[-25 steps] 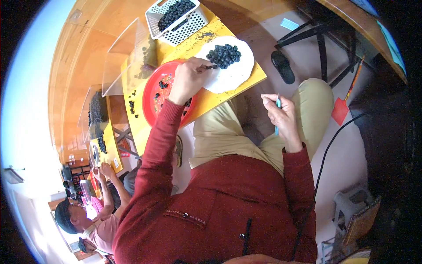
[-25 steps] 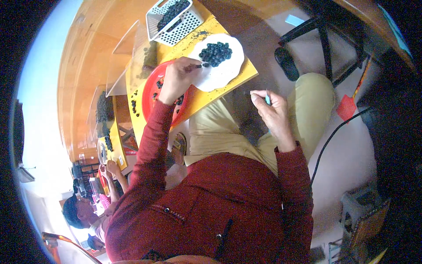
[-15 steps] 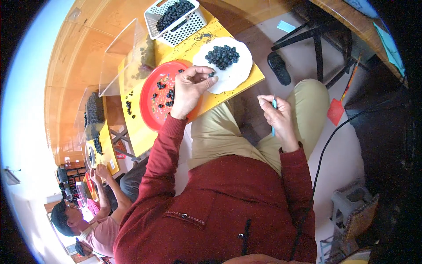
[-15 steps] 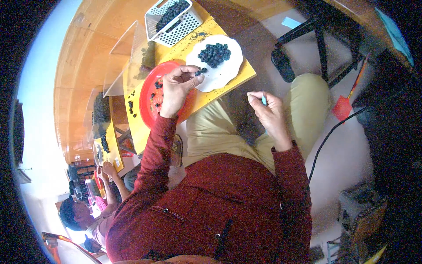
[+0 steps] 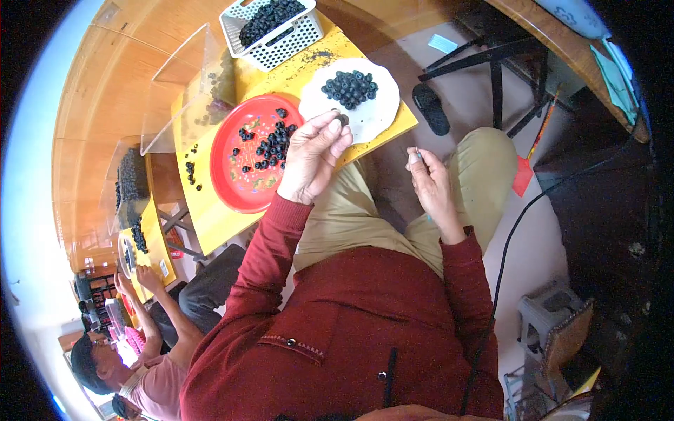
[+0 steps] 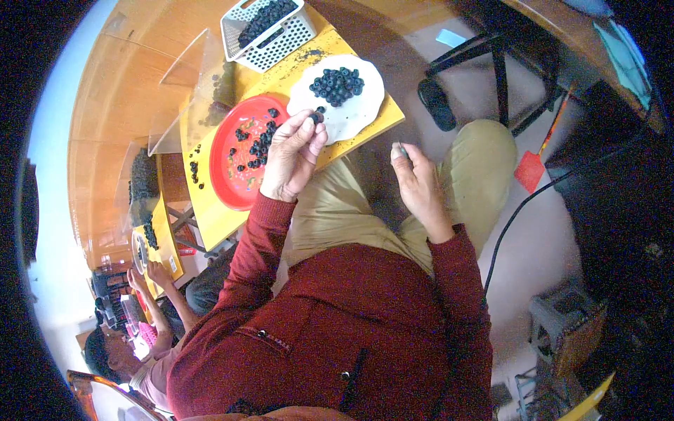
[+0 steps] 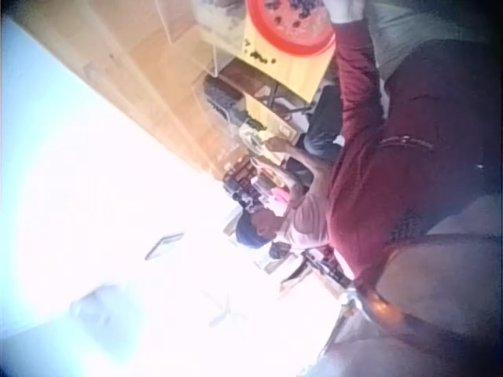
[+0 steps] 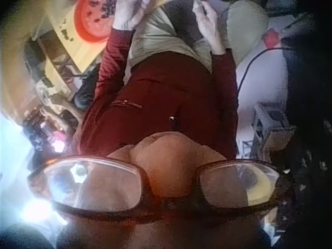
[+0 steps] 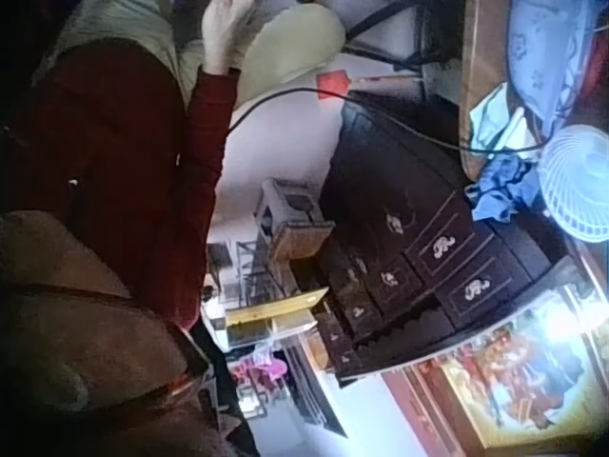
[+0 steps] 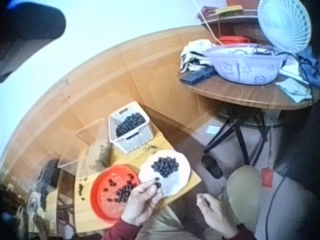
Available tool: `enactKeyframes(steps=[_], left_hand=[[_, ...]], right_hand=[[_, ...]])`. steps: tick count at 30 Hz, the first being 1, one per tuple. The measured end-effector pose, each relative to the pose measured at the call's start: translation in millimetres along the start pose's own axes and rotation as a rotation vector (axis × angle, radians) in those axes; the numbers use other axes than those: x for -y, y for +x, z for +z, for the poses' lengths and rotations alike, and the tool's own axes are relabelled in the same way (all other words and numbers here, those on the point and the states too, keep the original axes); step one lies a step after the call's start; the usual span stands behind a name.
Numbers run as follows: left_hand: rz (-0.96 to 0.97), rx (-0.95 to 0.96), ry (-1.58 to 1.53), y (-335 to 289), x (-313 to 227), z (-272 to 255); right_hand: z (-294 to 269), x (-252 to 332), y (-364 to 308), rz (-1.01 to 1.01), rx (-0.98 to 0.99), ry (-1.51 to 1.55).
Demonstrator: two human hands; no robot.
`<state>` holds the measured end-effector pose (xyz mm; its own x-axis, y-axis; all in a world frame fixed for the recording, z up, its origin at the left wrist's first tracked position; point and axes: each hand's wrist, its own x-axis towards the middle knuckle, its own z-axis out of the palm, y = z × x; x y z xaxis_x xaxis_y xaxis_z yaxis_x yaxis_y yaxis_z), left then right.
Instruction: Sorting dark berries from one container to another on a tabletop.
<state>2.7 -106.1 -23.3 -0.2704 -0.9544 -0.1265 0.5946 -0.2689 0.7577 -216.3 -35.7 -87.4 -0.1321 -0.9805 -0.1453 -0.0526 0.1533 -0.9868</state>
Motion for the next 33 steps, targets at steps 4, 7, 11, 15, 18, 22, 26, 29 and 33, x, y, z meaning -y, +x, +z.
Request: enactKeyframes(steps=[4,7,11,15,18,22,26,29,33], left_hand=[[-0.040,0.042,-0.118,-6,3,1],[-0.062,0.094,-0.159,-7,7,1],[-0.060,0.135,-0.136,-11,6,0],[-0.037,0.169,-0.100,-12,7,1],[-0.026,0.166,-0.084,-15,7,3],[-0.019,0.217,-0.047,-18,8,-2],[-0.018,0.234,-0.055,-20,6,2],[0.022,0.235,-0.033,-22,7,4],[0.061,0.319,0.000,-28,3,10]], right_hand=[[10,23,-9,-0.141,-0.015,0.013],[16,50,-12,-0.315,-0.005,-0.015],[24,84,-12,-0.464,0.040,-0.123],[29,94,-10,-0.530,0.083,-0.174],[34,95,-9,-0.549,0.120,-0.179],[37,93,-8,-0.558,0.131,-0.167],[37,91,-9,-0.570,0.111,-0.159],[36,91,-9,-0.578,0.108,-0.158],[31,91,-7,-0.534,0.069,-0.160]])
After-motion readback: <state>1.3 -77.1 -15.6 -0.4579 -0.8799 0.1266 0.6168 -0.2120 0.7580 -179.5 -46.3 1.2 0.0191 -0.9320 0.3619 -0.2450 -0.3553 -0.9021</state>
